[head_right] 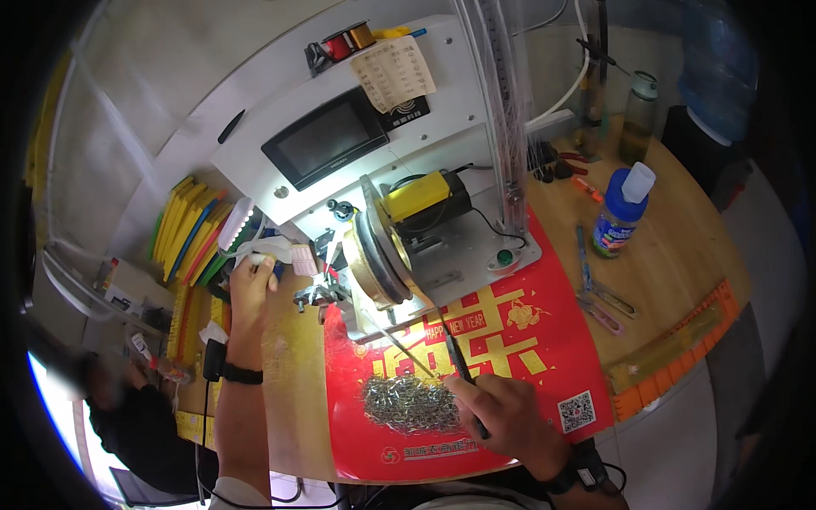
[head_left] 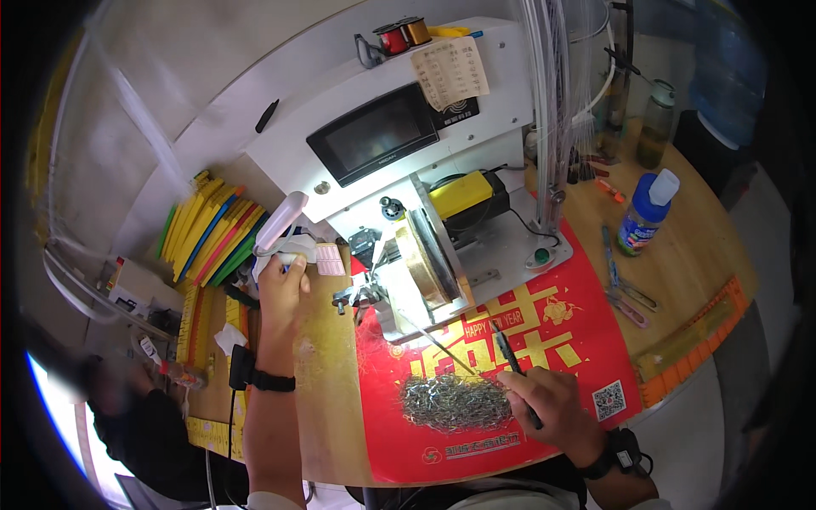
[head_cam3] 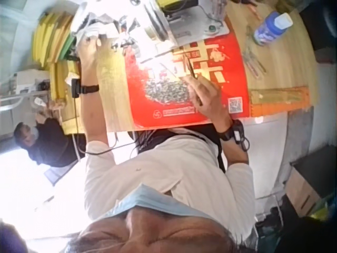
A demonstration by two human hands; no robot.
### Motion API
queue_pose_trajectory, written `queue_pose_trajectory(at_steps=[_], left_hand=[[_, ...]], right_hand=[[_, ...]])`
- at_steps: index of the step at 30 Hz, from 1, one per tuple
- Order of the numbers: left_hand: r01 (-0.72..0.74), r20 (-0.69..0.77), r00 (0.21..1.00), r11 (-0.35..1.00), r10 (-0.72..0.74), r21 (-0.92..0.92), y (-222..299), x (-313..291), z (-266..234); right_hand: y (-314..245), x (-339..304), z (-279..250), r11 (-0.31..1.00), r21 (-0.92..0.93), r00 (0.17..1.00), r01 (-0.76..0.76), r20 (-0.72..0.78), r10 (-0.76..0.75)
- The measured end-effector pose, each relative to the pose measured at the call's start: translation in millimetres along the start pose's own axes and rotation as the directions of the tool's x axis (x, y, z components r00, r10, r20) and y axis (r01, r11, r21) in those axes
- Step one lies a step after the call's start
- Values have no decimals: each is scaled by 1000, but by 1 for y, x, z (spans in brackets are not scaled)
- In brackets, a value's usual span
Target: Assembling small metal components using an automated machine and hand tools.
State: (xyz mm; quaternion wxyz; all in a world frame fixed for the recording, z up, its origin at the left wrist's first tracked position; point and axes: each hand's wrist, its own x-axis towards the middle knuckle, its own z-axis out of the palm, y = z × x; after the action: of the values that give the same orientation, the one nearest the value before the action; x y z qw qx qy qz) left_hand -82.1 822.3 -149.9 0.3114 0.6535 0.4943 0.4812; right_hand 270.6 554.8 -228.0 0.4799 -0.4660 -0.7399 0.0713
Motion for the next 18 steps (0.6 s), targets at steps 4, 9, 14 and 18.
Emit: queue_pose_trajectory(at_steps=[4, 9, 14, 18], left_hand=[[218, -77, 976, 933, -204, 288, -33, -19, -60], [-131, 16, 972, 488, 232, 863, -35, -47, -106], [-69, -204, 940, 738, 273, 671, -11, -12, -129], [-263, -56, 840, 497, 539, 827, -27, 26, -115]], right_hand=[[-4, 5, -23, 993, -106, 991, -58, 115, 70], [1, -4, -45, 929, -277, 895, -245, 303, 327], [9, -15, -43, 928, -273, 923, -254, 217, 317], [11, -19, -39, 913, -274, 926, -304, 143, 351]])
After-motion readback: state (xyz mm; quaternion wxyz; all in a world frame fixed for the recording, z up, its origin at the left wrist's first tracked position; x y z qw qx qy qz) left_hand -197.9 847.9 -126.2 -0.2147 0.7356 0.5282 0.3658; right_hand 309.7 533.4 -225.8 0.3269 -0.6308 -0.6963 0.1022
